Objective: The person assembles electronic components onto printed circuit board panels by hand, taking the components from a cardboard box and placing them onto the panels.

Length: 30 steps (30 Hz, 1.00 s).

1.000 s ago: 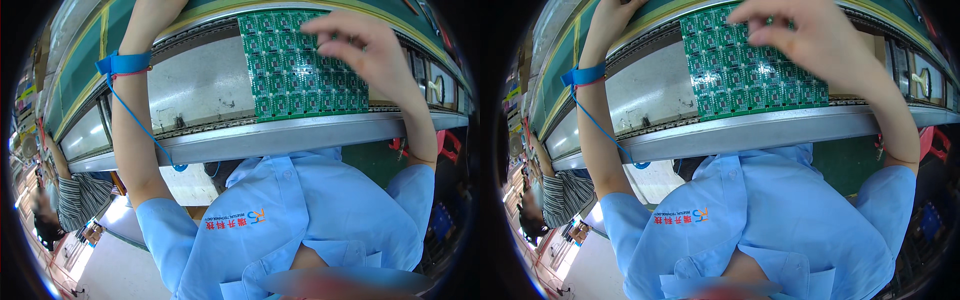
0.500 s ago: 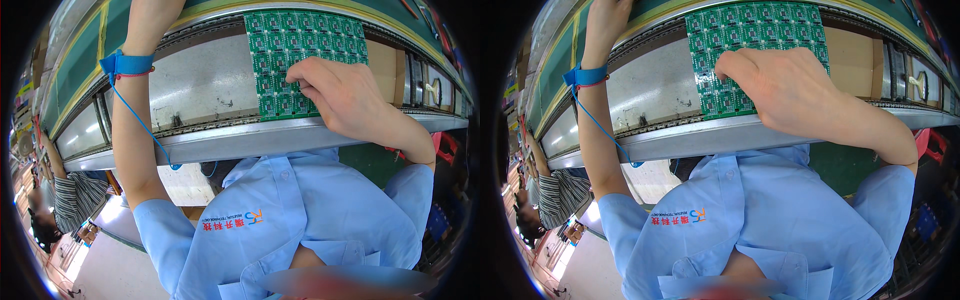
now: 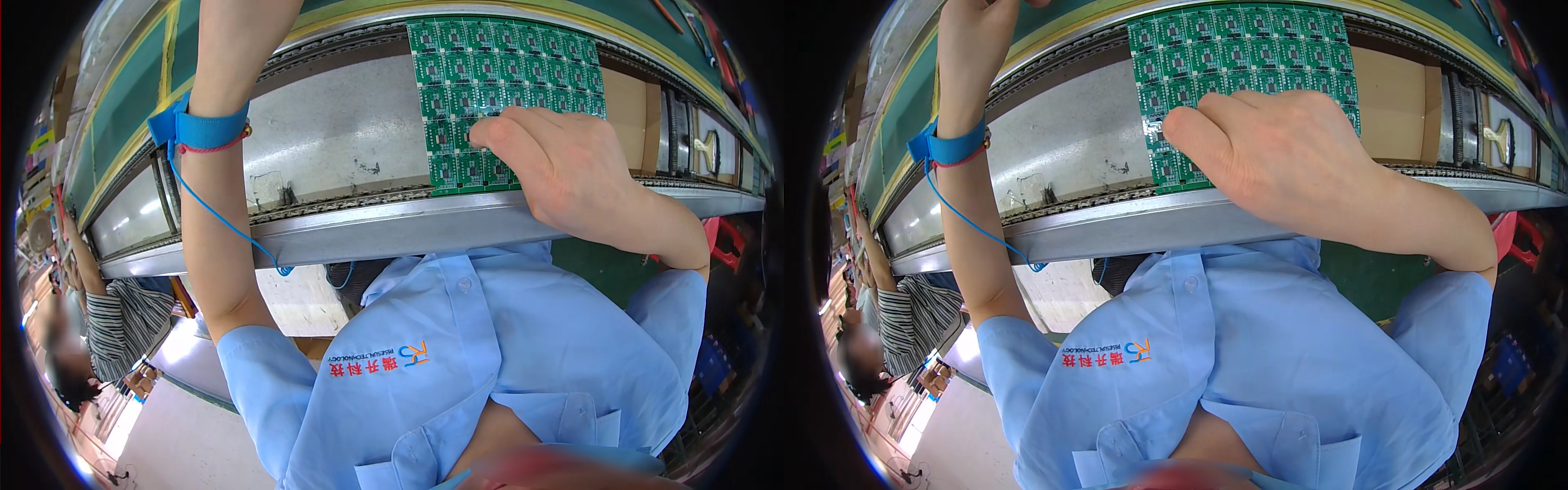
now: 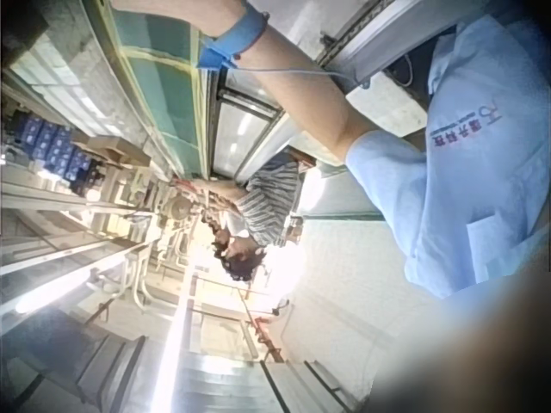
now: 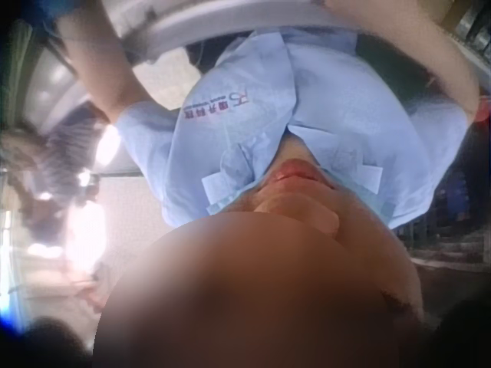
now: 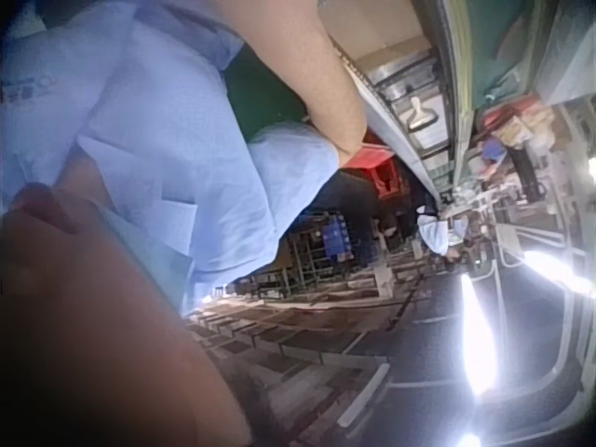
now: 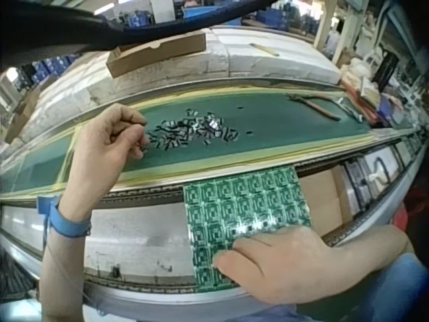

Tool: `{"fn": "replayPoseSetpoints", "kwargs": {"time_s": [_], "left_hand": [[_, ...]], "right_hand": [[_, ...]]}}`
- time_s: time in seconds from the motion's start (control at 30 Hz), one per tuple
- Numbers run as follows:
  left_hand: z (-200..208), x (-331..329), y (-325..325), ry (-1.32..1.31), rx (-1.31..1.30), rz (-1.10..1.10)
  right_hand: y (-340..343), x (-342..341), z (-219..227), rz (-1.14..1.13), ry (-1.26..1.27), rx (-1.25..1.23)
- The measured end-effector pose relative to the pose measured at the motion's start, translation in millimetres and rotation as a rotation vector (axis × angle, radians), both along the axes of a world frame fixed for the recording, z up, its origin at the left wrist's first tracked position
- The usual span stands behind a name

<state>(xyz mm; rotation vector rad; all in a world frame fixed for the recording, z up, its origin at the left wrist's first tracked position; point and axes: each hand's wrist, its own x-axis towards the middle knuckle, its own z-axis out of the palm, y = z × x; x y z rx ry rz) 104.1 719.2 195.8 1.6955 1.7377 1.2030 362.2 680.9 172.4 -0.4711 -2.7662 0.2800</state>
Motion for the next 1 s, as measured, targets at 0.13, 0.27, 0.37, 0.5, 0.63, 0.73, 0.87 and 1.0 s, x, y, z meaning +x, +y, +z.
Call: {"fn": "replayPoseSetpoints", "kwargs": {"time_s": [0.13, 0.27, 0.37, 0.5, 0.63, 0.73, 0.87, 1.0], "left_hand": [[6, 12, -8, 0.005, -0.058, -0.024], [15, 23, -23, 0.175, -0.079, -0.084], [21, 42, -40, 0.310, -0.019, -0.230], [-14, 48, -48, 0.264, 0.253, -0.506], [-15, 67, -74, 0.330, 0.049, -0.560], [-14, 73, -76, 0.452, -0.042, -0.627], [-17, 76, -75, 0.535, -0.044, -0.657], [-15, 80, -75, 0.558, -0.063, -0.662]], "right_hand": [[2, 5, 0, -0.015, -0.017, 0.011], [38, 8, 7, -0.041, 0.070, -0.132], [114, 6, 5, -0.276, 0.155, -0.006], [154, 20, -7, -0.420, 0.154, 0.017], [163, 20, -27, -0.463, 0.121, 0.010], [165, 17, -28, -0.483, 0.092, -0.054], [163, 16, -25, -0.506, 0.064, -0.092], [153, 17, -24, -0.426, 0.086, -0.030]]}}
